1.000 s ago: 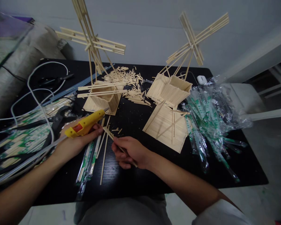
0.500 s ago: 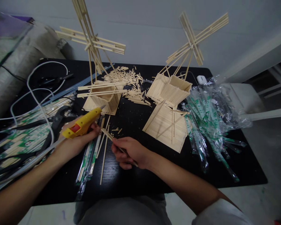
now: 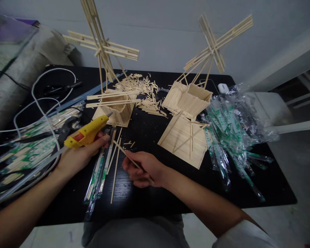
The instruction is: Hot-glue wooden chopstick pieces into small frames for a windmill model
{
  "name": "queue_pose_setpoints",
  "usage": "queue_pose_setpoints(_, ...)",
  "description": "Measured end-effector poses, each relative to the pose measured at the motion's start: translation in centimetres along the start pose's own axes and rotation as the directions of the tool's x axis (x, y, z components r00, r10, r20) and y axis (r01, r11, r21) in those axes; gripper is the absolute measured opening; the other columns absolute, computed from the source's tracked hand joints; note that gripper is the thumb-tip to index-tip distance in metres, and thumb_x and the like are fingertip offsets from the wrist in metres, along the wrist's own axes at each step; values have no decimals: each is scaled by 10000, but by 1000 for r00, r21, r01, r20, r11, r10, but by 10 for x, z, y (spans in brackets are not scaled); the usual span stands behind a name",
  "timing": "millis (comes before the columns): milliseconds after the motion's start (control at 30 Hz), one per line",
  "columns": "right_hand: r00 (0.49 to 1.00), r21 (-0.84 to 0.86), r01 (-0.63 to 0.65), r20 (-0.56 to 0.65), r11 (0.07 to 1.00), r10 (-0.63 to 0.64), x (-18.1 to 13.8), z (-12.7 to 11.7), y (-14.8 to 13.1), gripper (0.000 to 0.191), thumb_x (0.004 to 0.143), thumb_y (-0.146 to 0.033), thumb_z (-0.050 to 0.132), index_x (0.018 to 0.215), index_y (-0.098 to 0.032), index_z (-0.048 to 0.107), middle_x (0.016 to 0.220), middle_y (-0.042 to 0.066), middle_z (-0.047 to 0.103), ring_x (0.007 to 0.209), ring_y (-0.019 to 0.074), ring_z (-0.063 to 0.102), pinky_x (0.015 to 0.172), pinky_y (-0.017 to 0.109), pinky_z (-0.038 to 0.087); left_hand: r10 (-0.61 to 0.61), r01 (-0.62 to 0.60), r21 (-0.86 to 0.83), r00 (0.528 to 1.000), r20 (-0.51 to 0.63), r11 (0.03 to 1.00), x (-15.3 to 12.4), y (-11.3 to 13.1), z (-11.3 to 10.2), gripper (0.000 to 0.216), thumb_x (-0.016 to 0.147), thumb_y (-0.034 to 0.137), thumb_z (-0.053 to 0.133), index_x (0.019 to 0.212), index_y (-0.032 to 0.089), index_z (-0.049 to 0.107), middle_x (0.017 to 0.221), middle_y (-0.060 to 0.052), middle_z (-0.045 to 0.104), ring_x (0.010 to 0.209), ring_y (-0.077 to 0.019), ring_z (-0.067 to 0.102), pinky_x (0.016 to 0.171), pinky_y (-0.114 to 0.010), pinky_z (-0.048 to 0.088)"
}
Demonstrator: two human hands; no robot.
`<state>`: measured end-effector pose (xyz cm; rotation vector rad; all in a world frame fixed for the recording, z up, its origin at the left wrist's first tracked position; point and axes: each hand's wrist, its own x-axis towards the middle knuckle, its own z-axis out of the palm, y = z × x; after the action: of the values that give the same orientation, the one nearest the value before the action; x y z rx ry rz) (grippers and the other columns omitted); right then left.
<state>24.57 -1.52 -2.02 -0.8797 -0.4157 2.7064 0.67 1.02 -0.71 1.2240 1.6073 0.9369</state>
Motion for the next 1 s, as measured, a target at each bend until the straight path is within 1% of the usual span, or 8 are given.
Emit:
queue_pose_setpoints(167, 999, 7, -19, 39, 1000, 19, 0, 0, -1, 580, 1202, -493, 375, 822, -165, 666, 446, -119, 368, 319, 58, 121, 312, 134, 301, 26, -26, -62, 1000, -6, 998, -3, 3, 4, 398, 676, 501, 951, 816, 238, 687, 921, -15, 784, 865, -222, 733, 871, -363, 586)
queue_pose_setpoints(300, 998, 14, -9, 65, 1000, 8, 0, 0, -1, 621, 1220, -438, 301, 827, -150, 687, 445, -113, 370, 314, 61, 120, 310, 133, 311, 49, -47, -32, 998, 44, 998, -3, 2, 2, 408, 726, 549, 925, 817, 238, 677, 910, -23, 792, 841, -225, 730, 860, -380, 582)
queue_pose_setpoints(400, 995, 2, -24, 96, 1000, 24, 1, -3, 0, 623, 1216, -474, 320, 841, -145, 694, 449, -115, 374, 308, 58, 123, 309, 139, 317, 82, -78, -44, 992, 92, 996, -3, 1, 0, 364, 728, 484, 940, 810, 243, 679, 890, -14, 790, 830, -224, 736, 810, -363, 593)
queue_pose_setpoints(600, 988, -22, 2, 154, 1000, 1, 3, -5, 1, 668, 1219, -460, 268, 883, -119, 735, 464, -102, 402, 307, 62, 155, 318, 153, 340, 121, -120, -23, 987, 103, 993, -1, -4, -1, 341, 768, 485, 921, 799, 232, 695, 880, -15, 774, 775, -202, 717, 764, -346, 578)
queue_pose_setpoints(700, 987, -64, 131, 101, 989, -124, 4, -3, 2, 504, 1173, -453, 464, 970, -108, 770, 537, -81, 494, 340, 55, 243, 353, 162, 392, 82, -79, -46, 995, 60, 996, 0, -2, -2, 382, 752, 531, 919, 845, 233, 699, 882, -11, 771, 784, -210, 724, 790, -354, 595)
queue_pose_setpoints(800, 960, -96, 276, -27, 956, -279, 5, -2, 3, 239, 1009, -375, 756, 1059, -141, 766, 661, -54, 610, 410, 64, 424, 405, 181, 458, 38, -39, -45, 999, -17, 998, 2, 4, -4, 381, 755, 557, 887, 835, 237, 695, 855, -12, 760, 795, -225, 729, 817, -361, 613)
queue_pose_setpoints(900, 905, -121, 391, -133, 912, -405, 6, -2, 2, 305, 881, -347, 881, 1098, -171, 758, 762, -25, 685, 504, 99, 579, 468, 212, 520, 30, -33, -34, 996, -89, 999, 5, 9, -6, 351, 769, 550, 853, 830, 245, 692, 800, -8, 741, 792, -236, 736, 830, -360, 618)
queue_pose_setpoints(1000, 858, -98, 485, -139, 869, -495, 5, -2, 1, 360, 894, -467, 871, 1096, -183, 779, 977, 48, 770, 638, 138, 672, 543, 257, 583, 64, -68, -30, 990, -128, 997, 7, 10, -6, 312, 794, 504, 845, 850, 254, 668, 802, 0, 731, 787, -231, 736, 851, -361, 617)
